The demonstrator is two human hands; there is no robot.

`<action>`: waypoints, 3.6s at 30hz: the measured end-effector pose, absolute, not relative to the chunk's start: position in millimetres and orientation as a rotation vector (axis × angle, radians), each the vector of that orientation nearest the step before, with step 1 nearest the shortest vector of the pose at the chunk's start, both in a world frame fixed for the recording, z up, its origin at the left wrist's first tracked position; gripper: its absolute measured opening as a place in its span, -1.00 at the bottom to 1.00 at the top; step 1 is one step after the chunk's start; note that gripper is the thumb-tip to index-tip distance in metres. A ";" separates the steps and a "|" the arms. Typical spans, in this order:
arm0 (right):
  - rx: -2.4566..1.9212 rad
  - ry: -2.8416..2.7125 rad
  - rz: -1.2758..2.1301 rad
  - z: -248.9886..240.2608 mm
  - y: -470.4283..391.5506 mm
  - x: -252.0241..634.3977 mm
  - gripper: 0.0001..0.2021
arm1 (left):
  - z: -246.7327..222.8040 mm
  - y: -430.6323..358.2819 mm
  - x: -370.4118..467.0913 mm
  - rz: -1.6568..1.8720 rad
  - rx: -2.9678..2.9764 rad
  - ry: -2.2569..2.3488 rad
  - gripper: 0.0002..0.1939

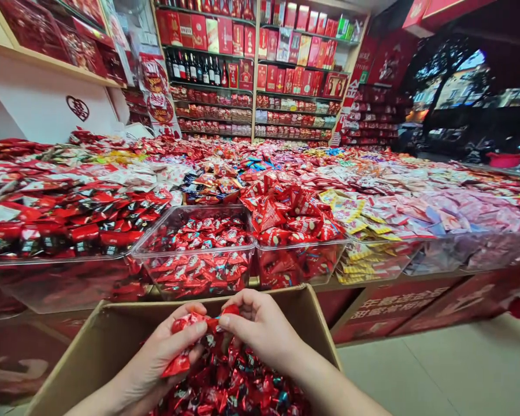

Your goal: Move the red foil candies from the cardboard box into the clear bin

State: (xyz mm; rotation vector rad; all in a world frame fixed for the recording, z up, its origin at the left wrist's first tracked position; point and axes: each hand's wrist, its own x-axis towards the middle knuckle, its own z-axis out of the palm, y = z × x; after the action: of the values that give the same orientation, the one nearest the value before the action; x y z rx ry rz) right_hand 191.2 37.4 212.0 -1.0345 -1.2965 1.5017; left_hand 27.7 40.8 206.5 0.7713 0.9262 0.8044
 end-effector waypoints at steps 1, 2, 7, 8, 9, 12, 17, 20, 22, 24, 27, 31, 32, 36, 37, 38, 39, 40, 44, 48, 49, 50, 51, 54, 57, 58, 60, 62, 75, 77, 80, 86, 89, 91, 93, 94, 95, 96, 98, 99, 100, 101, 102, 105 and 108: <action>-1.029 -1.279 1.502 213.4 37.7 191.8 -0.79 | 206.5 41.4 27.4 0.819 0.769 0.924 -0.80; -1.022 -1.267 1.496 214.6 37.9 192.8 -0.80 | 206.4 42.0 27.1 0.841 0.767 0.923 -0.80; -1.021 -1.240 1.380 215.8 37.5 198.5 -0.83 | 206.2 43.5 25.2 0.869 0.780 0.900 -0.82; -1.013 -1.256 1.327 215.2 36.8 198.6 -0.85 | 206.2 43.1 25.1 0.832 0.773 0.884 -0.81; -0.993 -1.282 1.275 214.5 35.9 198.0 -0.87 | 206.0 42.4 25.1 0.787 0.763 0.858 -0.82; -0.931 -1.474 1.100 212.8 32.1 194.3 -0.96 | 204.5 40.3 25.9 0.705 0.711 0.772 -0.82; -0.931 -1.862 0.722 212.0 28.7 191.7 -0.83 | 203.1 40.6 24.8 0.758 0.707 0.809 -0.84; -0.940 -1.906 0.645 211.1 29.8 193.3 -0.81 | 204.2 42.3 23.4 0.774 0.727 0.824 -0.87; -0.933 -1.932 0.589 209.9 30.3 194.2 -0.80 | 204.5 43.2 23.3 0.765 0.731 0.832 -0.86; -0.907 -1.974 0.535 208.6 29.9 194.6 -0.77 | 204.1 43.7 23.7 0.766 0.742 0.851 -0.82; -0.850 -2.036 0.480 207.8 28.1 194.7 -0.76 | 203.1 43.3 24.4 0.781 0.774 0.871 -0.82; -0.817 -2.062 0.446 209.9 26.7 195.0 -0.77 | 202.6 41.3 24.1 0.765 0.724 0.855 -0.85; -0.811 -2.067 0.448 210.7 26.9 195.1 -0.77 | 202.5 40.7 23.8 0.766 0.709 0.850 -0.86; -0.767 -2.092 0.467 211.6 28.9 193.7 -0.76 | 202.0 38.4 22.9 0.757 0.660 0.830 -0.86; -0.763 -2.100 0.461 211.1 29.3 193.1 -0.75 | 202.2 38.2 23.0 0.750 0.649 0.832 -0.85; -0.766 -2.109 0.449 210.4 29.4 192.6 -0.74 | 202.5 38.2 23.3 0.743 0.636 0.841 -0.84; -0.776 -2.116 0.432 209.8 29.3 192.2 -0.74 | 202.9 38.4 23.6 0.739 0.621 0.858 -0.82; -0.786 -2.117 0.408 209.5 28.8 192.0 -0.75 | 203.5 38.7 24.0 0.741 0.602 0.881 -0.81; -0.778 -2.085 0.271 220.8 25.2 193.1 -0.77 | 205.6 40.3 25.0 0.786 0.574 0.938 -0.76; -0.763 -2.083 -0.009 262.7 38.9 190.6 -0.80 | 205.5 40.2 24.6 0.791 0.614 0.963 -0.73; -0.814 -2.106 -0.098 275.5 49.0 188.0 -0.84 | 204.8 39.8 24.7 0.782 0.616 0.975 -0.72; -0.906 -2.157 -0.179 287.5 62.3 184.4 -0.88 | 203.8 39.4 25.0 0.767 0.617 0.987 -0.72; -1.025 -2.222 -0.246 297.8 78.2 180.1 -0.89 | 202.2 39.1 25.5 0.752 0.619 0.998 -0.71; -1.373 -2.478 -0.304 313.7 132.5 164.8 -0.90 | 194.1 39.5 27.1 0.715 0.628 1.003 -0.71; -1.468 -2.610 -0.273 309.2 175.1 151.2 -0.92 | 183.1 42.8 27.3 0.717 0.676 0.952 -0.70; -1.499 -2.640 -0.263 305.2 183.6 147.9 -0.90 | 180.1 44.2 26.9 0.725 0.703 0.929 -0.69; -1.564 -2.687 -0.232 296.4 192.0 143.7 -0.84 | 176.9 46.3 25.8 0.744 0.758 0.890 -0.67; -1.616 -2.731 -0.170 288.9 192.5 142.8 -0.82 | 177.9 46.6 24.9 0.750 0.795 0.859 -0.66; -1.098 -2.388 -0.107 302.9 111.7 156.0 -0.81 | 200.6 44.0 18.5 0.697 0.493 0.826 -0.74; -0.981 -2.387 0.080 281.7 75.0 160.3 -0.84 | 201.7 43.5 17.7 0.667 0.411 0.772 -0.68; -1.048 -2.346 0.367 239.5 36.8 168.0 -0.86 | 199.6 42.5 20.3 0.701 0.336 0.703 -0.69; -1.017 -2.146 0.736 203.2 31.0 180.0 -0.70 | 192.6 39.1 30.7 0.778 0.441 0.826 -0.83; -0.941 -2.079 0.757 205.6 32.9 181.0 -0.72 | 196.7 37.1 32.4 0.782 0.515 0.857 -0.78; -0.930 -1.995 0.753 206.1 32.0 180.3 -0.76 | 201.5 35.6 32.1 0.804 0.551 0.862 -0.75; -0.955 -1.889 0.794 204.9 31.5 179.5 -0.82 | 205.6 34.8 30.8 0.797 0.575 0.836 -0.70; -0.972 -1.825 0.851 203.8 31.7 179.2 -0.84 | 206.9 34.9 29.9 0.785 0.581 0.812 -0.67; -0.987 -1.756 0.933 202.8 32.3 179.0 -0.86 | 207.7 35.4 28.8 0.773 0.580 0.785 -0.66; -0.993 -1.682 1.027 201.8 33.0 178.9 -0.87 | 208.0 36.2 27.8 0.761 0.576 0.769 -0.65; -0.983 -1.543 1.200 200.6 34.5 179.0 -0.85 | 207.8 37.9 26.1 0.754 0.570 0.778 -0.67; -0.978 -1.489 1.263 200.4 35.0 179.1 -0.83 | 207.6 38.7 25.5 0.755 0.580 0.801 -0.69; -0.975 -1.454 1.311 200.4 35.3 179.3 -0.82 | 207.5 39.2 25.1 0.758 0.596 0.830 -0.71; -0.974 -1.434 1.344 200.6 35.4 179.4 -0.81 | 207.5 39.5 25.0 0.765 0.617 0.856 -0.73; -0.973 -1.424 1.365 200.8 35.4 179.6 -0.80 | 207.6 39.6 24.9 0.777 0.640 0.873 -0.76; -0.961 -1.432 1.365 202.1 35.1 180.1 -0.80 | 208.0 39.4 25.2 0.793 0.695 0.876 -0.80; -0.920 -1.414 1.381 204.1 35.2 180.8 -0.80 | 207.8 39.8 26.3 0.798 0.749 0.891 -0.84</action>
State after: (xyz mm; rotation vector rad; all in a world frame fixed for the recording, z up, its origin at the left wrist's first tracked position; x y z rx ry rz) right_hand 180.8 35.2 204.1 -0.9205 -1.4139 1.3809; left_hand 26.3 39.8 207.8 0.7487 0.8914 0.7983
